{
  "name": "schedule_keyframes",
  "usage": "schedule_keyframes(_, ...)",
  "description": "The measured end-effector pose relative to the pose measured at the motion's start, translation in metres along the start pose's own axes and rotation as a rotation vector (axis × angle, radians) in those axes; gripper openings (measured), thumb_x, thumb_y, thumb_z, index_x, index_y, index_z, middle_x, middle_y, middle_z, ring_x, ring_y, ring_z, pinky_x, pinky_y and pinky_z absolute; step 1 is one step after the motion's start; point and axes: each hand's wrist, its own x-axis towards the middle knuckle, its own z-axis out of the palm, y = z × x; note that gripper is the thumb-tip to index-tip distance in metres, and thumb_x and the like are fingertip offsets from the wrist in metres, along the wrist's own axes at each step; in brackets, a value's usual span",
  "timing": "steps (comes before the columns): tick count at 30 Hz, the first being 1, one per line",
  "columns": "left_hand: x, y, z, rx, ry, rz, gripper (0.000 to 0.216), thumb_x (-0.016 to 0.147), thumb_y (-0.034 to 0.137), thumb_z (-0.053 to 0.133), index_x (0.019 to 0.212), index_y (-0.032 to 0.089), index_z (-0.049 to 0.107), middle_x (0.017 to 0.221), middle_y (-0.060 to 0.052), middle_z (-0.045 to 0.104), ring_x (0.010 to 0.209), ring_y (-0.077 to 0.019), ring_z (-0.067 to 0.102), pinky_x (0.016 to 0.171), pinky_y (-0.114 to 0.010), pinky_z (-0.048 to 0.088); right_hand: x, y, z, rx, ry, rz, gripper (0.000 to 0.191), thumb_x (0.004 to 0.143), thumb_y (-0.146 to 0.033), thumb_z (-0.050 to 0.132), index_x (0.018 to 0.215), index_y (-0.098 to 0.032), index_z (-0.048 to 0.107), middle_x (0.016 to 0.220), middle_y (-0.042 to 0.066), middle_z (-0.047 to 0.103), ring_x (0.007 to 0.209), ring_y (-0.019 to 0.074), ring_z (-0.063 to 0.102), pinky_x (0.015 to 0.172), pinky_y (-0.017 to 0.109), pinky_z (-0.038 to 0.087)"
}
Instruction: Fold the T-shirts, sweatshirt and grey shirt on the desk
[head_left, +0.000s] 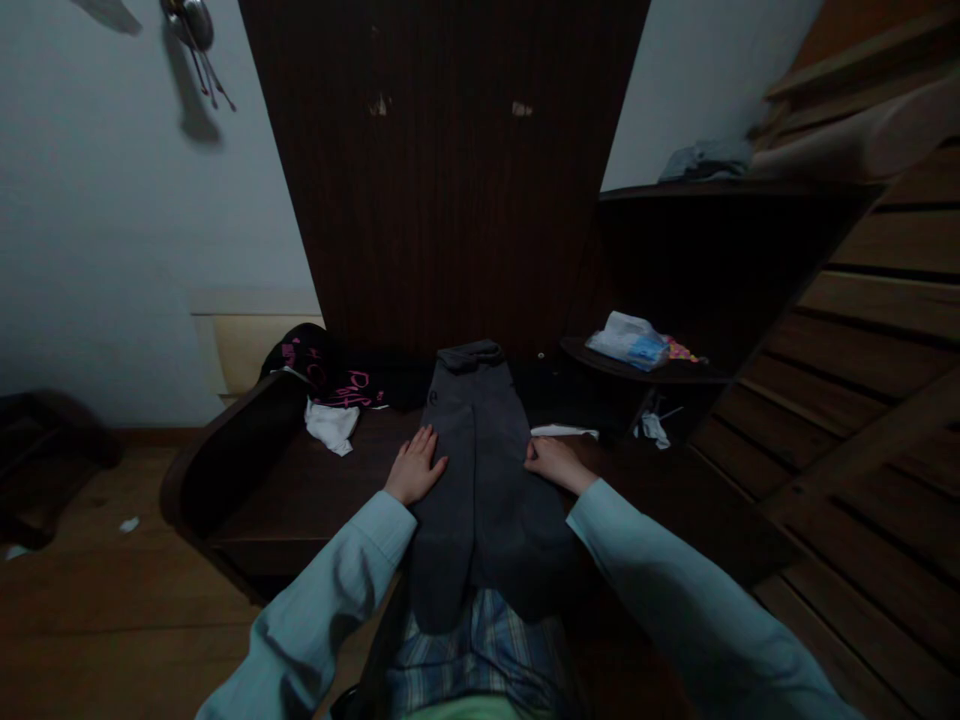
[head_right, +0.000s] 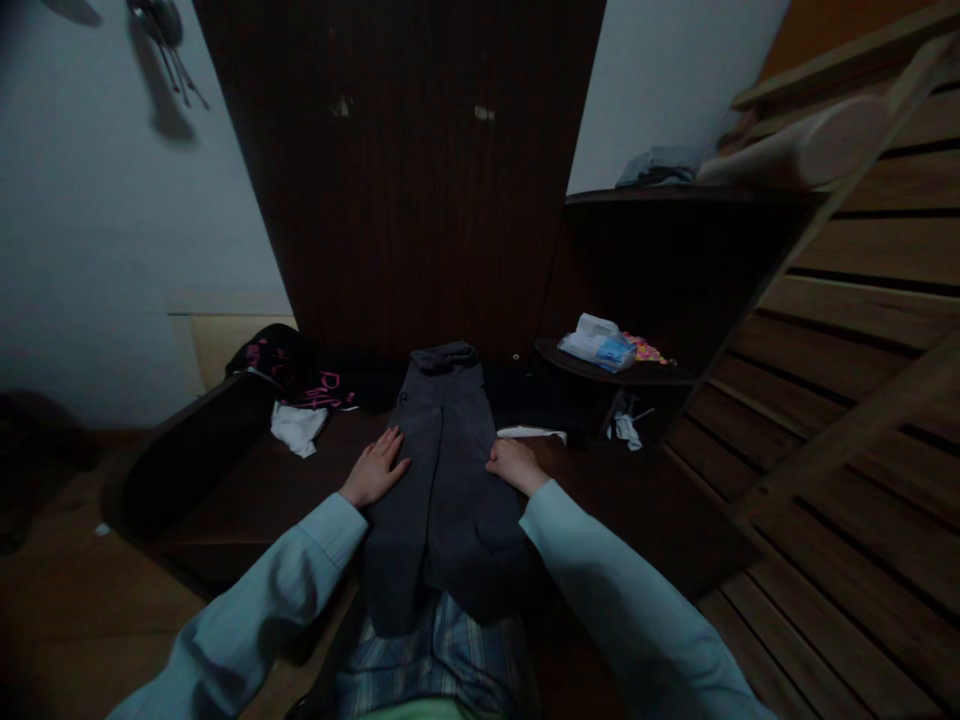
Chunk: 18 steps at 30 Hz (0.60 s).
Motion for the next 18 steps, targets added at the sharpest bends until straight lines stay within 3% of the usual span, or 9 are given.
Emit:
schedule_keyframes(7, 0.000, -0.001, 0.002, 0.005, -0.007, -0.001, 0.051, 0.087, 0.040, 0.029, 0.130, 0.015, 0.034, 0.142, -0.010, 0.026, 0.131, -0.0210, 0.020, 0.104, -0.040, 0.023, 0.009, 0.017, -0.002, 0.184, -0.042, -0.055, 0.004, 0.069, -0.018, 0.055, 0.066, -0.016, 0.058, 0.068, 0.000, 0.060, 0.066, 0.0125, 0.054, 0.058, 0.020, 0.034)
schedule_keyframes(18, 0.001, -0.002, 0.002, -0.009, -0.017, -0.008, 0.051, 0.086, 0.041, 0.030, 0.131, 0.017, 0.033, 0.143, -0.009, 0.025, 0.131, -0.0221, 0.020, 0.103, -0.040, 0.022, 0.009, 0.017, -0.011, 0.326, -0.043, 0.046, 0.006, 0.063, -0.014, 0.052, 0.058, -0.018, 0.050, 0.060, -0.003, 0.055, 0.062, 0.0116, 0.051, 0.055, 0.019, 0.033)
